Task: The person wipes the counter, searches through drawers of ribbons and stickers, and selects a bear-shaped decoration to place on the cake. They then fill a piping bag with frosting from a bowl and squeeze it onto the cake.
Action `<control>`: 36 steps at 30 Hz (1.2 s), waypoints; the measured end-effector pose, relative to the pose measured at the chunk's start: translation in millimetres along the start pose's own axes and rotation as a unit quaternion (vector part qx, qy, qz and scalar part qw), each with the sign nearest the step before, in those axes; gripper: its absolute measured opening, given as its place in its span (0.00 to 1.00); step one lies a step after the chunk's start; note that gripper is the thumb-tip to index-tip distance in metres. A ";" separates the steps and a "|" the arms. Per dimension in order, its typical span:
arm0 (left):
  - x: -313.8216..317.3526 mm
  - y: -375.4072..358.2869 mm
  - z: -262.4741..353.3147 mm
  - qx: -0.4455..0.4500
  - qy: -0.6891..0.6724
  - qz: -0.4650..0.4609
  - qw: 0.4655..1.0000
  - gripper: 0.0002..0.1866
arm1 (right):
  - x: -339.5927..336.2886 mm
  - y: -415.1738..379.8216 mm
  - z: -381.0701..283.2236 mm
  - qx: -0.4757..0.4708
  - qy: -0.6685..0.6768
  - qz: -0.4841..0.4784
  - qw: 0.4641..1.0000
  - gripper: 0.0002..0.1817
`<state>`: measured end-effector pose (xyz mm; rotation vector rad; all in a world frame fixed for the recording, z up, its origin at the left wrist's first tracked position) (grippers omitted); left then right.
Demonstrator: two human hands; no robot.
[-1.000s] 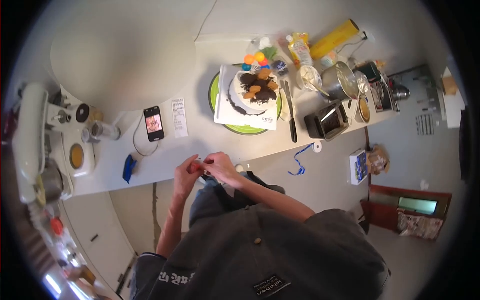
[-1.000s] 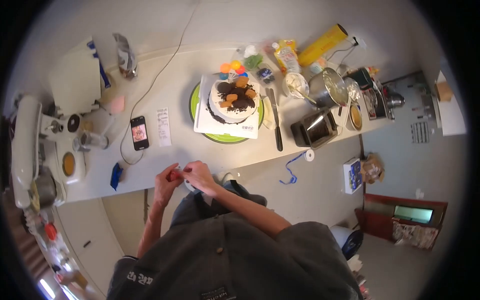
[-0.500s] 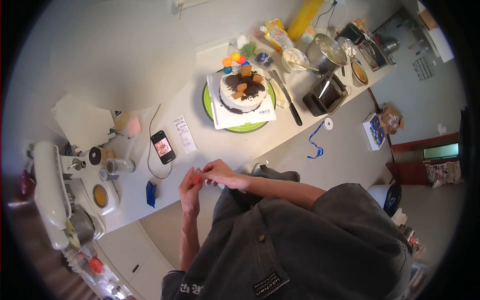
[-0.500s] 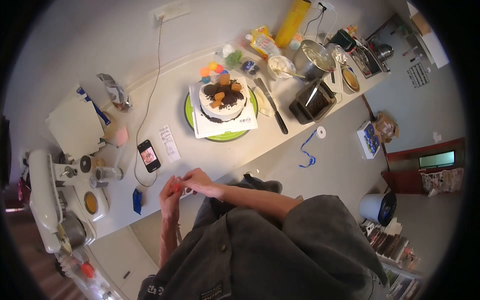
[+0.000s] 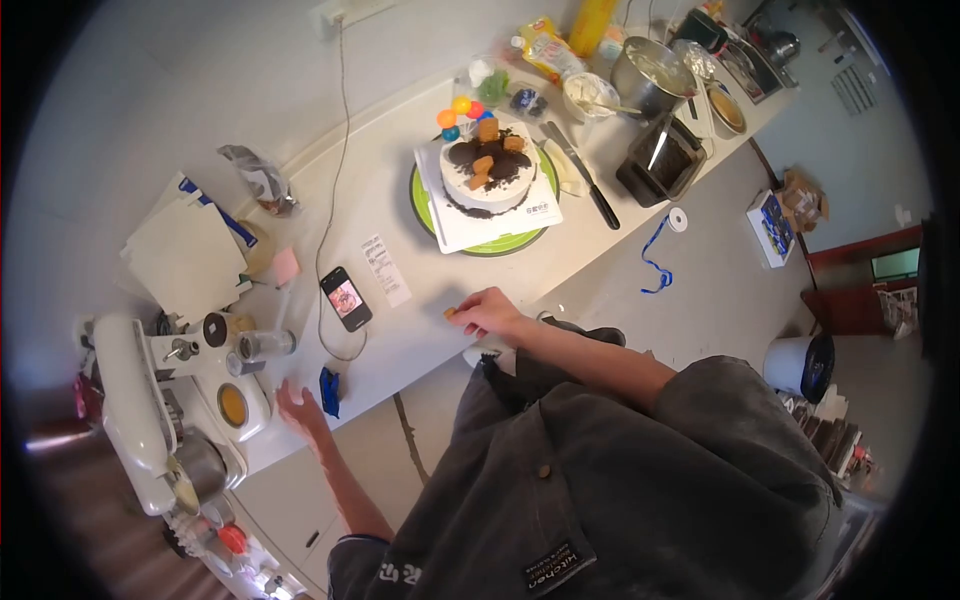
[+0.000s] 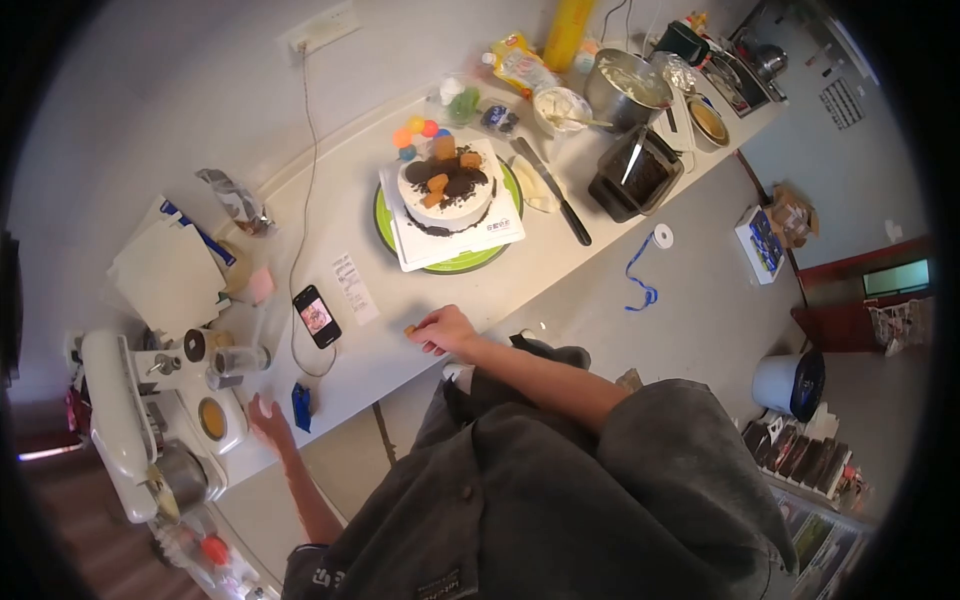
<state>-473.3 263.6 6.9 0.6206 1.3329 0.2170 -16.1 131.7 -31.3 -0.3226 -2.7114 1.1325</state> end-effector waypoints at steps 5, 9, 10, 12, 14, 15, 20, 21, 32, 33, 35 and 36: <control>52.1 21.1 169.8 -0.191 -0.457 -0.255 0.831 0.19 | -45.7 -10.6 9.7 0.003 0.048 0.066 0.997 0.17; 97.4 40.8 289.0 -0.213 -0.575 -0.338 0.715 0.23 | -79.9 -29.3 19.1 0.019 0.064 0.123 0.990 0.16; 101.3 48.4 314.0 -0.260 -0.595 -0.343 0.679 0.27 | -88.5 -33.0 22.2 0.019 0.083 0.129 0.988 0.15; 116.0 60.3 350.7 -0.317 -0.644 -0.354 0.599 0.28 | -108.1 -41.9 26.6 0.016 0.114 0.144 0.983 0.14; 122.7 65.9 373.2 -0.361 -0.668 -0.362 0.540 0.27 | -126.3 -50.3 30.0 0.008 0.140 0.159 0.977 0.14; 123.5 68.0 379.7 -0.377 -0.671 -0.367 0.523 0.26 | -136.8 -51.5 32.9 -0.009 0.142 0.164 0.976 0.14; 136.5 30.9 389.4 -0.413 -0.683 -0.404 0.447 0.22 | -172.9 -56.5 15.5 -0.074 0.128 0.184 0.972 0.13; 131.0 22.0 398.9 -0.414 -0.680 -0.415 0.440 0.22 | -176.3 -52.8 12.3 -0.089 0.101 0.190 0.973 0.11; 99.6 -3.7 436.3 -0.450 -0.671 -0.350 0.475 0.20 | -157.2 -40.8 -93.8 -0.356 -0.117 0.224 0.900 0.07; 102.6 -1.4 432.5 -0.430 -0.672 -0.349 0.492 0.20 | -157.6 -40.8 -103.7 -0.381 -0.146 0.237 0.882 0.07; 108.9 2.9 429.5 -0.390 -0.673 -0.349 0.522 0.20 | -165.4 -38.7 -120.0 -0.398 -0.179 0.246 0.866 0.07; 106.0 0.6 432.4 -0.417 -0.678 -0.347 0.497 0.20 | -168.0 -38.0 -126.6 -0.406 -0.197 0.251 0.856 0.06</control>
Point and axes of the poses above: each hand's wrist, its own y-axis towards the middle knuckle, its own x-axis out of the palm, z = x × y, the point moved 8 cm from there along y, towards the middle knuckle, and after that the axes turned 2 degrees about x, right-handed, at the moved point
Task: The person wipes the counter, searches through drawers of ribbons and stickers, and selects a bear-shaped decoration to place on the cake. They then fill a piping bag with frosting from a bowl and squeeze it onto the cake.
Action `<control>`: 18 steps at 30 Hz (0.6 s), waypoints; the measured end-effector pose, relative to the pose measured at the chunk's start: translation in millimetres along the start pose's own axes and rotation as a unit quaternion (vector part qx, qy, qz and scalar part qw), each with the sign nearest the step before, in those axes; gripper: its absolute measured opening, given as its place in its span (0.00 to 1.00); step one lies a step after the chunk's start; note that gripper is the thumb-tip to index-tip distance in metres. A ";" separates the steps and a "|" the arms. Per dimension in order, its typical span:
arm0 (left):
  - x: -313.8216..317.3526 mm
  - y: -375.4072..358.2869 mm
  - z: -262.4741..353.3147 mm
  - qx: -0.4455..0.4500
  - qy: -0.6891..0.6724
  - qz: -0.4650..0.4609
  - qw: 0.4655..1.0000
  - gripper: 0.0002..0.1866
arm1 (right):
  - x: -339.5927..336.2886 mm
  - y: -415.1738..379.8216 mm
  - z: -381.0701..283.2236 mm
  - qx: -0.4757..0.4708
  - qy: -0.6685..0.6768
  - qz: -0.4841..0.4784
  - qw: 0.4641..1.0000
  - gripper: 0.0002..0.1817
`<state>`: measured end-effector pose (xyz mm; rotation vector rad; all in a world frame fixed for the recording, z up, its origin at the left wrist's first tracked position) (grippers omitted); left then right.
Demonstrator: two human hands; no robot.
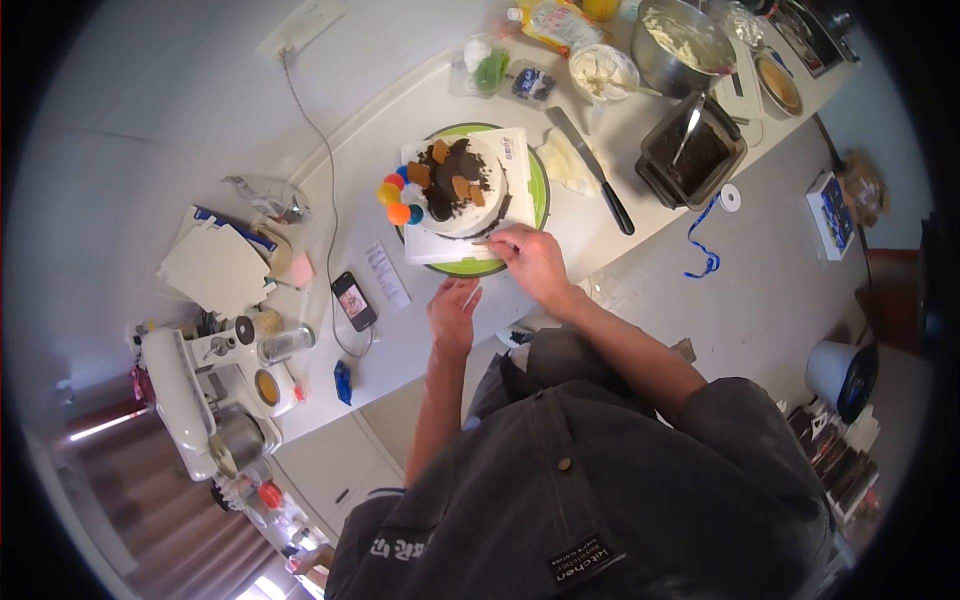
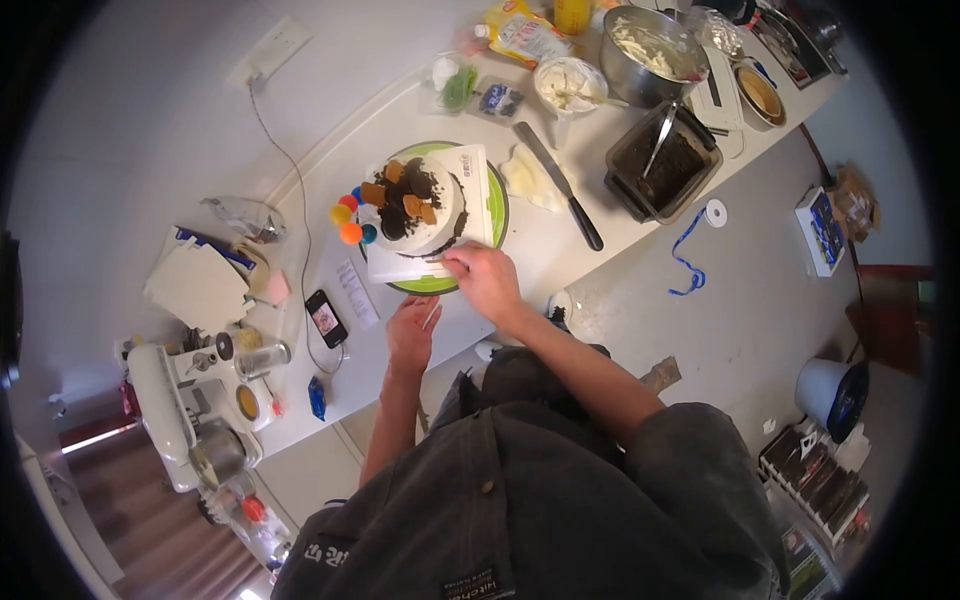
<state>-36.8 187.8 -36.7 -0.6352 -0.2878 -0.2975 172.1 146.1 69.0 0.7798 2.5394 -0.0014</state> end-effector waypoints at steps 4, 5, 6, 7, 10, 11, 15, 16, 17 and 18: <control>18.6 -10.3 -13.7 -0.033 -0.062 -0.001 0.998 0.22 | -6.4 12.8 10.8 -0.016 -0.024 -0.025 0.999 0.06; 22.5 -10.4 -15.8 -0.028 -0.063 -0.010 0.998 0.22 | -7.6 15.5 14.0 -0.018 -0.029 -0.031 0.999 0.06; 24.6 -11.6 -16.8 -0.031 -0.073 -0.001 0.997 0.22 | -8.7 17.9 15.7 -0.019 -0.034 -0.038 0.999 0.06; 26.2 -12.4 -17.4 -0.035 -0.083 0.008 0.996 0.23 | -10.0 20.6 17.0 -0.020 -0.034 -0.042 0.998 0.06; 33.1 -17.3 -15.7 -0.043 -0.093 0.031 0.994 0.24 | -13.2 28.2 18.6 -0.026 -0.031 -0.052 0.998 0.06; 34.0 -18.5 -15.5 -0.046 -0.092 0.036 0.994 0.25 | -12.4 28.6 20.4 -0.028 -0.029 -0.053 0.998 0.06; 36.5 -19.5 -14.9 -0.044 -0.086 0.043 0.994 0.28 | -12.4 35.2 18.3 -0.016 -0.043 -0.071 0.996 0.08; 37.2 -20.4 -14.3 -0.045 -0.089 0.045 0.994 0.28 | -11.9 36.2 19.4 -0.009 -0.050 -0.068 0.996 0.09; 37.4 -20.8 -13.2 -0.045 -0.092 0.047 0.994 0.29 | -11.0 37.1 20.4 -0.002 -0.056 -0.064 0.996 0.09; 36.6 -20.6 -13.2 -0.043 -0.094 0.044 0.994 0.29 | -10.0 36.9 21.1 0.005 -0.063 -0.061 0.996 0.09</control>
Point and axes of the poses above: each hand's wrist, its own y-axis towards the middle knuckle, its own x-axis out of the palm, z = x × y, the point moved 8 cm from there along y, towards the middle knuckle, and after that the axes turned 2 degrees about x, right-handed, at the moved point
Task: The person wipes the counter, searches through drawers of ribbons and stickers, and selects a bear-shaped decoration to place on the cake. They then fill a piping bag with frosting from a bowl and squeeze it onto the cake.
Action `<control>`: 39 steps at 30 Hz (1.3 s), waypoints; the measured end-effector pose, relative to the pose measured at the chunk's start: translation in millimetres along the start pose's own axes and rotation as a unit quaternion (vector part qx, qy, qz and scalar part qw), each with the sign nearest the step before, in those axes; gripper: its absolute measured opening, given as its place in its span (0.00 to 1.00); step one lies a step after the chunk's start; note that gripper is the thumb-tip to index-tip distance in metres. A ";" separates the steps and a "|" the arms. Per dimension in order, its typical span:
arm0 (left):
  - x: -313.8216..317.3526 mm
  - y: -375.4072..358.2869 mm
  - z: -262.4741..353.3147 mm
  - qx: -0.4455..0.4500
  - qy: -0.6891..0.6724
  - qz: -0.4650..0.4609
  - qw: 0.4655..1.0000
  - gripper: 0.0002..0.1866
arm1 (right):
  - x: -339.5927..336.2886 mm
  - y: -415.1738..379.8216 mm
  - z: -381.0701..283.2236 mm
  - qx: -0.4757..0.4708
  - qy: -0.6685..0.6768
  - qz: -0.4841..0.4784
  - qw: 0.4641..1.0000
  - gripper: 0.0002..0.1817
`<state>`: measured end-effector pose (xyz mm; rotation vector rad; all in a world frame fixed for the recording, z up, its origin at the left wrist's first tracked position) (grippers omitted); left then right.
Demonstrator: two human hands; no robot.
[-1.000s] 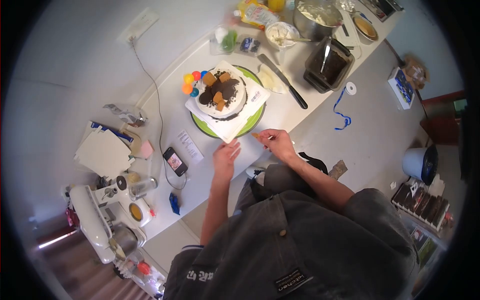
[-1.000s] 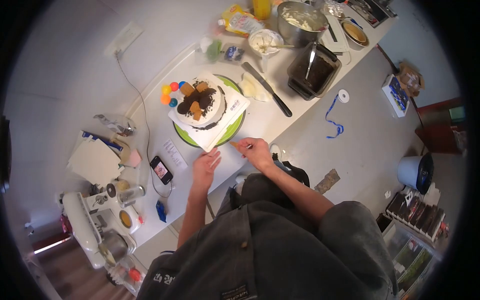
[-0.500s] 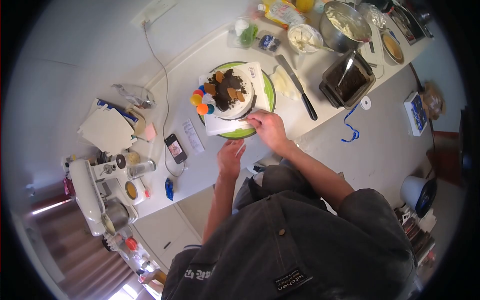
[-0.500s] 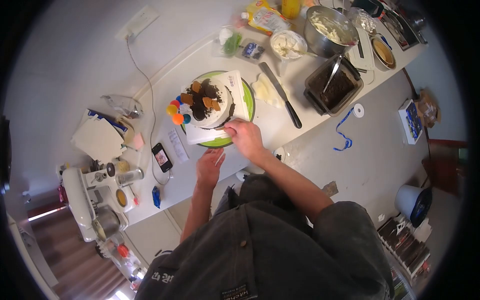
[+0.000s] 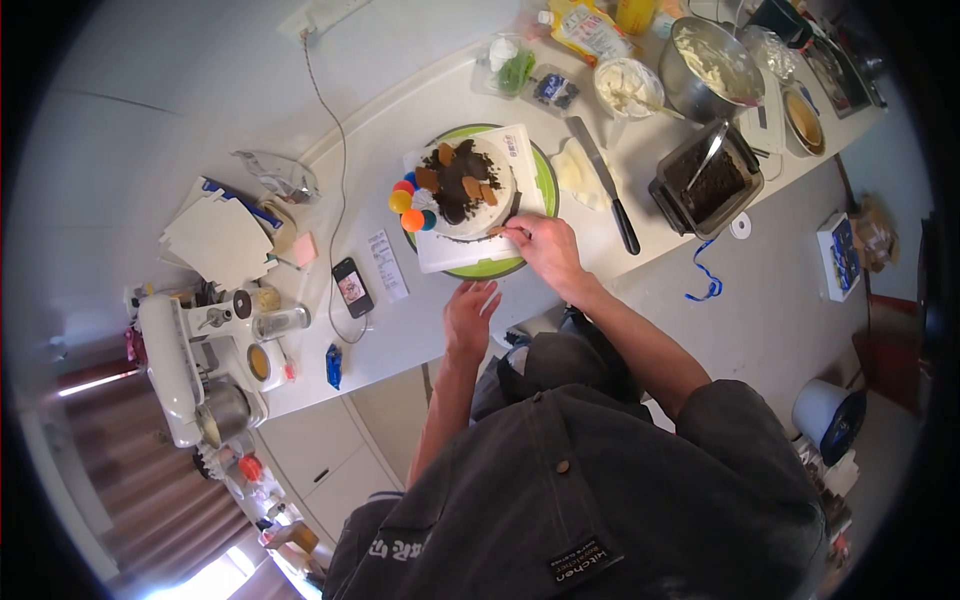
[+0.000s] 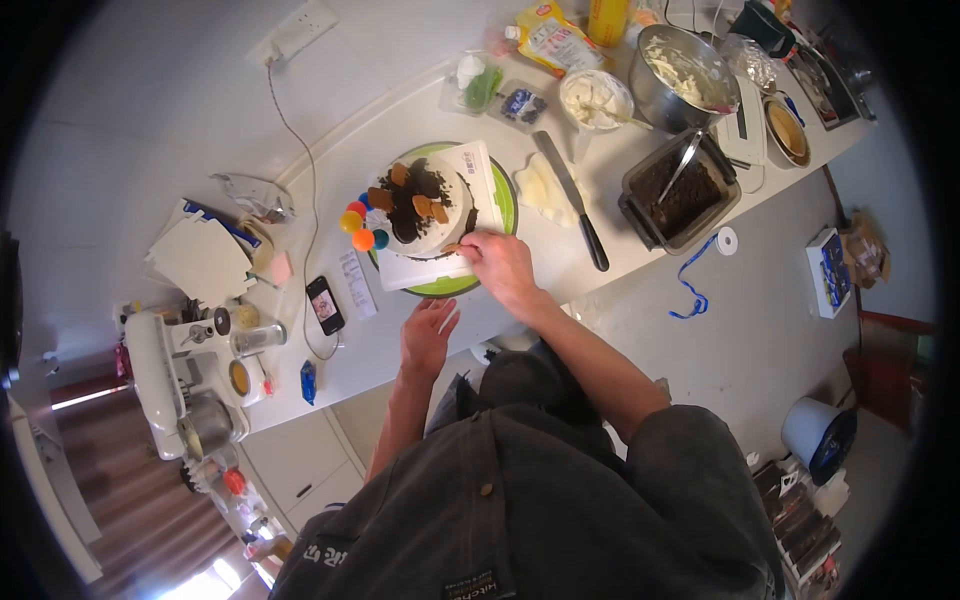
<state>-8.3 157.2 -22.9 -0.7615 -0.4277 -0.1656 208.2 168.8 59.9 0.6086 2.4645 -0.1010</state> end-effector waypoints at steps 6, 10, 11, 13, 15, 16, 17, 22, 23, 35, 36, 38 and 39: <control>-6.0 1.8 4.4 0.004 0.012 0.007 1.000 0.31 | 5.3 -1.0 2.4 0.036 -0.032 -0.010 0.999 0.11; -10.0 4.6 11.6 0.010 0.015 0.020 1.000 0.33 | 9.5 -2.7 -1.9 -0.013 -0.029 0.014 0.999 0.14; -13.1 6.0 13.0 0.010 0.015 0.020 1.000 0.34 | 11.7 -1.2 -1.4 -0.004 -0.041 0.003 0.999 0.15; -14.8 6.2 18.6 0.011 0.017 0.026 0.999 0.35 | 14.9 -1.9 -3.2 -0.012 -0.055 -0.009 0.998 0.16; -21.4 8.9 25.4 0.010 0.019 0.035 0.999 0.36 | 16.6 -4.6 -6.0 -0.046 -0.061 -0.006 0.997 0.17; -26.7 13.4 28.1 0.008 0.018 0.040 0.999 0.37 | 15.5 -6.1 -8.4 -0.059 -0.055 -0.012 0.997 0.17; -31.3 17.6 29.4 0.005 0.017 0.045 0.999 0.37 | 12.9 -9.7 -10.5 -0.072 -0.052 -0.019 0.996 0.17; -43.6 18.6 49.2 0.082 -0.022 0.089 0.992 0.41 | -29.5 -32.2 33.9 0.004 -0.008 0.027 1.000 0.12; -46.5 18.4 50.5 0.104 -0.024 0.104 0.989 0.41 | -40.2 -36.5 62.9 0.039 -0.007 0.070 0.997 0.11; -30.5 13.3 19.0 0.055 -0.077 0.107 0.990 0.27 | -85.0 -29.0 215.2 0.030 -0.198 0.079 0.976 0.41; -26.7 11.5 17.6 0.062 -0.070 0.115 0.989 0.28 | -84.9 -27.4 217.0 0.017 -0.178 0.071 0.981 0.41; -24.3 11.7 15.9 0.057 -0.069 0.127 0.988 0.28 | -87.2 -29.6 221.3 0.014 -0.151 0.069 0.986 0.41; -24.8 12.6 18.8 0.055 -0.065 0.129 0.988 0.29 | -93.1 -35.6 225.0 0.025 -0.145 0.079 0.986 0.40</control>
Point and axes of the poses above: each hand's wrist, its own y-axis towards the middle knuckle, its own x-axis out of the palm, z = x × y, the point moved 8 cm from there along y, towards the middle knuckle, and after that the axes turned 2 degrees about x, right-handed, at the moved point
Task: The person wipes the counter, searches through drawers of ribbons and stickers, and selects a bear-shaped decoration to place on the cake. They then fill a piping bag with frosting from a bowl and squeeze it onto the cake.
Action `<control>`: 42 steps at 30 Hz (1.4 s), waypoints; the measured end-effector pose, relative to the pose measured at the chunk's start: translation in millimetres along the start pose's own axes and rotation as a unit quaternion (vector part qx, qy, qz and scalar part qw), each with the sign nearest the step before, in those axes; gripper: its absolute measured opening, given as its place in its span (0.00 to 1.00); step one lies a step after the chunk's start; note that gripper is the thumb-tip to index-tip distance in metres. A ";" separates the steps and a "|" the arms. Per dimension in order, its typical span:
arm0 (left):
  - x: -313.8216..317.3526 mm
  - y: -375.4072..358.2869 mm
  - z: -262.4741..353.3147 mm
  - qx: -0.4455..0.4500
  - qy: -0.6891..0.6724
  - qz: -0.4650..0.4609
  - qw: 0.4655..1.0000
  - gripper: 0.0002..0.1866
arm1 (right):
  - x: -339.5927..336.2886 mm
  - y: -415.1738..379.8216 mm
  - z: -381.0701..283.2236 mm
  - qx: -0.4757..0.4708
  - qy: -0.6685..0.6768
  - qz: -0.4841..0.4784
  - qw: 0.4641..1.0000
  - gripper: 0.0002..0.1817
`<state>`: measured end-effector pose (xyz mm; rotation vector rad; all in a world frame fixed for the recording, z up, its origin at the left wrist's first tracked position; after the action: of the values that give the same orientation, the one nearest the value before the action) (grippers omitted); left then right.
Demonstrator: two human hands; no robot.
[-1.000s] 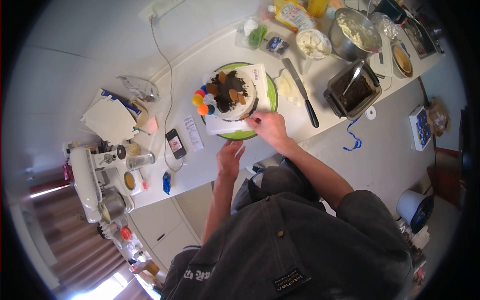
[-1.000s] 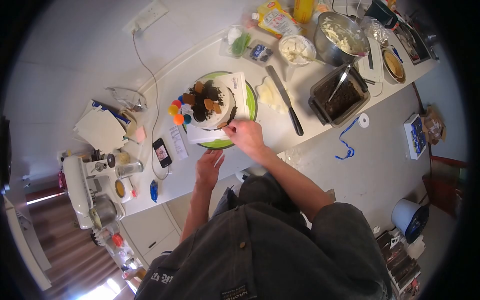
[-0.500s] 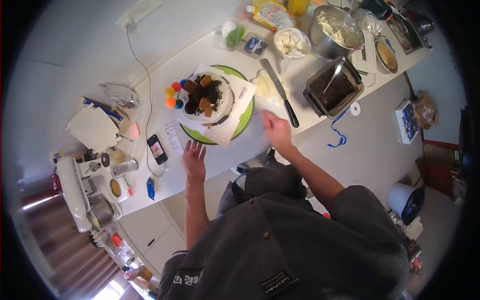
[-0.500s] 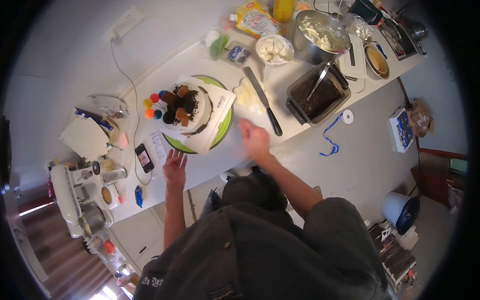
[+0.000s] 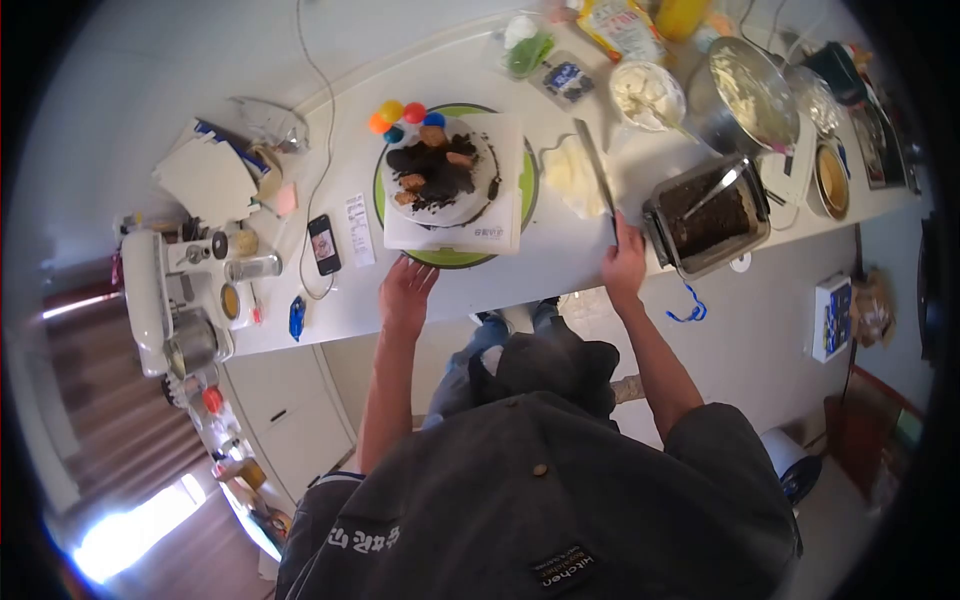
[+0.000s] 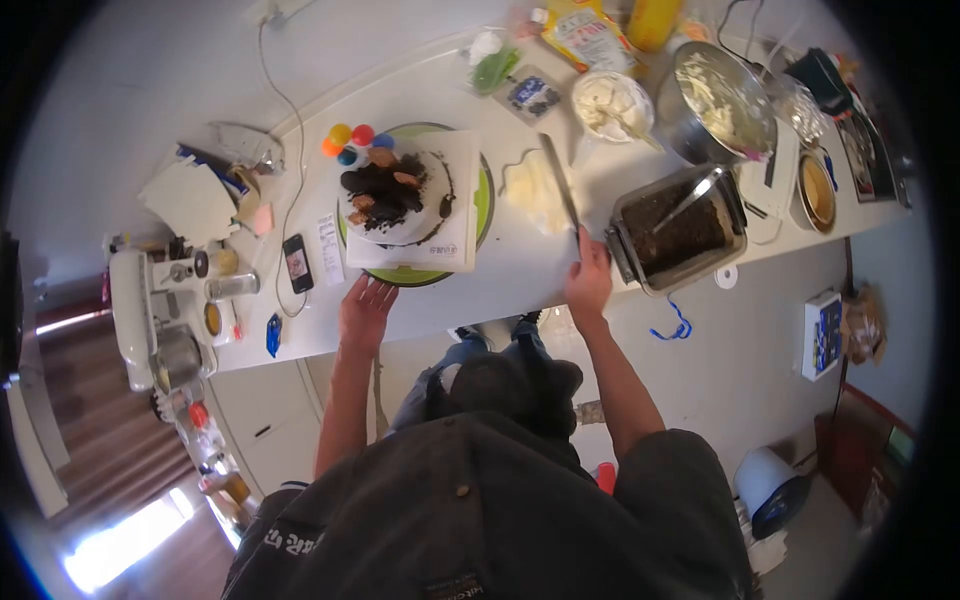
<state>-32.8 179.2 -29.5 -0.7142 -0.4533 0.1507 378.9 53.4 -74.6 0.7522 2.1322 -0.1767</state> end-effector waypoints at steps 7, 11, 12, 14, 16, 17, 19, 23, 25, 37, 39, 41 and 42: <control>-3.4 10.7 3.9 0.039 0.020 -0.005 0.999 0.35 | -17.8 -13.4 26.1 0.058 -0.030 0.038 0.997 0.29; -8.4 9.9 0.4 0.055 0.003 0.025 0.998 0.35 | 1.1 4.1 4.5 -0.040 -0.058 0.011 0.997 0.33; -8.7 8.0 -1.1 0.057 -0.001 0.031 0.998 0.35 | 8.7 10.5 -8.0 -0.048 -0.094 -0.013 0.994 0.33; -7.5 -3.8 -4.6 0.055 0.002 0.041 0.998 0.34 | 13.3 32.6 -53.8 -0.100 -0.053 -0.023 0.993 0.35; -16.8 -19.5 -18.6 0.042 0.014 0.053 0.998 0.33 | 19.1 58.7 -79.8 -0.113 -0.042 -0.026 0.992 0.36; -25.6 -26.0 -28.0 0.033 0.026 0.057 0.997 0.32 | 25.9 75.4 -86.2 -0.099 -0.051 -0.022 0.994 0.36; -44.4 -40.8 -41.0 0.013 0.038 0.070 0.997 0.30 | 50.5 95.2 -92.2 -0.101 -0.072 -0.029 0.992 0.37; -83.2 -70.9 -64.5 -0.026 0.048 0.111 0.992 0.28 | 96.2 86.9 -96.2 -0.162 -0.089 -0.062 0.981 0.35; -95.1 -78.9 -70.9 -0.042 0.074 0.116 0.990 0.26 | 104.4 58.8 -104.0 -0.184 -0.079 -0.088 0.976 0.35; -84.0 -90.6 -8.8 0.289 0.572 -0.046 0.767 0.39 | 164.1 -155.3 -277.5 -0.158 0.132 -0.274 0.939 0.30; -79.5 -101.2 10.0 0.336 0.625 -0.040 0.703 0.42 | 172.9 -171.3 -304.7 -0.099 0.141 -0.339 0.925 0.23; -109.4 -96.6 14.8 0.350 0.619 -0.002 0.703 0.41 | 197.4 -199.4 -326.5 -0.040 0.099 -0.466 0.878 0.19; -131.0 -93.5 21.7 0.346 0.599 0.014 0.722 0.41 | 204.4 -211.6 -339.4 -0.016 0.194 -0.441 0.876 0.20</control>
<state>-161.3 84.7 1.0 0.0365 0.8589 -0.1359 -66.7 101.7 -44.5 -0.2976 2.7208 -0.4997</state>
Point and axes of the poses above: each hand's wrist, its own y-axis towards the middle knuckle, its own x-axis out of the palm, z = x × y, the point moved 8 cm from there along y, towards the middle knuckle, and after that the axes turned 2 degrees about x, right-handed, at the moved point
